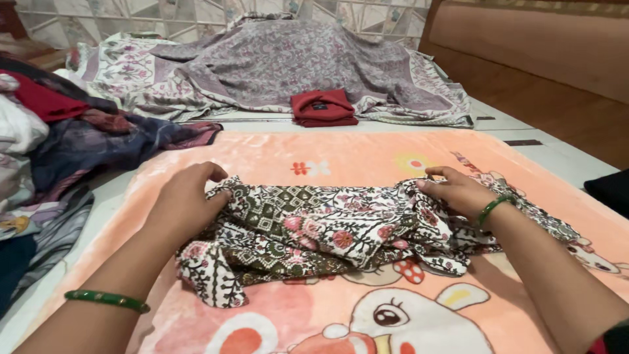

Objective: The person folds a patterned long-sleeved shirt and a pair of cartoon-printed shorts on a bed. They smooth the fabric, fold the sleeves and sides of the shirt, and then fold the shorts in half before stacking them.

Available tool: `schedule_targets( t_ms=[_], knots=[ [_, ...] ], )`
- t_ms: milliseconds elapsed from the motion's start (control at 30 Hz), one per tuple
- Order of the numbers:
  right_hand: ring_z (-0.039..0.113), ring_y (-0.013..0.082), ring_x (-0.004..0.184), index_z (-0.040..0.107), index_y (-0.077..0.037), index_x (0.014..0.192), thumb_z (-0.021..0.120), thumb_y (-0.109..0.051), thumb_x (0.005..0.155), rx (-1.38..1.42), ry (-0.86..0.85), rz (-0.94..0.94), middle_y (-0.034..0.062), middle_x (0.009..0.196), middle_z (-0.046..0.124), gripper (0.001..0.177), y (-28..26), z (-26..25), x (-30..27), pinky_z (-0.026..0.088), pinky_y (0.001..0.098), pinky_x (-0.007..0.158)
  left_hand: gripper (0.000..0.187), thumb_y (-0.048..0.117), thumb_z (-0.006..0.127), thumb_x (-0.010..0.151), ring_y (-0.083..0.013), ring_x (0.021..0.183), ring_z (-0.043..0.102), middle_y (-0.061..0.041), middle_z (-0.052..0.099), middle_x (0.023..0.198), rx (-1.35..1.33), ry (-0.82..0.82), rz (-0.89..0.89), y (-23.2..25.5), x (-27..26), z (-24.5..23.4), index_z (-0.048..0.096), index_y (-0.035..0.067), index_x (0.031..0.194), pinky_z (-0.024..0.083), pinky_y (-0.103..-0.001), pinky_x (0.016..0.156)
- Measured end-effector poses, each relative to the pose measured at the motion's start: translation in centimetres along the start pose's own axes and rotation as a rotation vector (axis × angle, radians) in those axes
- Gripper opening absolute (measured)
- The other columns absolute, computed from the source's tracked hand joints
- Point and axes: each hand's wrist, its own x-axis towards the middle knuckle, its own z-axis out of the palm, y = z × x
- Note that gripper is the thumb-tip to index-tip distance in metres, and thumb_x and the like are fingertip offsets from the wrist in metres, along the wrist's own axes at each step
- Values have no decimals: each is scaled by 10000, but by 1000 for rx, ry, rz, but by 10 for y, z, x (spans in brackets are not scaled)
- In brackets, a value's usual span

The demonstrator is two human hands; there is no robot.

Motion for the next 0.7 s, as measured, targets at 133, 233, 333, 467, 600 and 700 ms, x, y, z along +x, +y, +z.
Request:
schedule_targets(
  t_ms=[133, 233, 333, 467, 600, 700],
  knots=[
    [590, 237, 1175, 477, -274, 1519, 808, -336, 788, 115, -119, 80, 135, 1389, 624, 805, -16, -3, -15, 475, 394, 914, 337, 241, 754, 795, -351, 1102, 633, -147, 703, 1115, 115, 42, 112, 46, -5, -13, 703, 91, 1093, 485, -464, 969],
    [613, 236, 1186, 430, -303, 1541, 839, -227, 755, 1, -140, -30, 151, 1377, 608, 890, -22, 0, -21, 494, 386, 964, 417, 326, 699, 845, -317, 1166, 620, -124, 679, 1218, 1, -87, 52, 84, -17, 4, 650, 120, 1204, 476, -434, 1014],
    [672, 245, 1117, 459, -276, 1513, 838, -160, 737, -18, -75, -105, 135, 1353, 618, 872, -22, -4, -20, 561, 384, 934, 618, 433, 631, 917, -375, 1344, 451, -207, 529, 1423, -21, -197, 203, 103, -31, 29, 504, 82, 1409, 345, -461, 1098],
    [705, 229, 1112, 520, -201, 1456, 811, -112, 712, 88, 58, -206, 127, 1326, 658, 804, -16, -21, -15, 622, 398, 881, 766, 521, 530, 960, -396, 1476, 296, -249, 351, 1568, 46, -335, 247, 97, -42, 48, 322, 90, 1559, 221, -466, 1189],
    [691, 257, 1129, 577, -171, 1403, 855, -265, 786, -254, 130, -167, 116, 1326, 691, 683, 1, -10, -4, 560, 399, 949, 787, 536, 503, 970, -398, 1479, 267, -244, 306, 1597, 73, -418, 175, 93, -45, 54, 295, 129, 1610, 201, -461, 1194],
    [680, 247, 1127, 651, -168, 1340, 861, -357, 792, -403, 111, -163, 130, 1254, 717, 616, 8, -13, -1, 530, 396, 967, 806, 538, 501, 957, -396, 1483, 228, -237, 247, 1650, 151, -462, 186, 94, -46, 54, 262, 159, 1626, 175, -464, 1194]
  ],
)
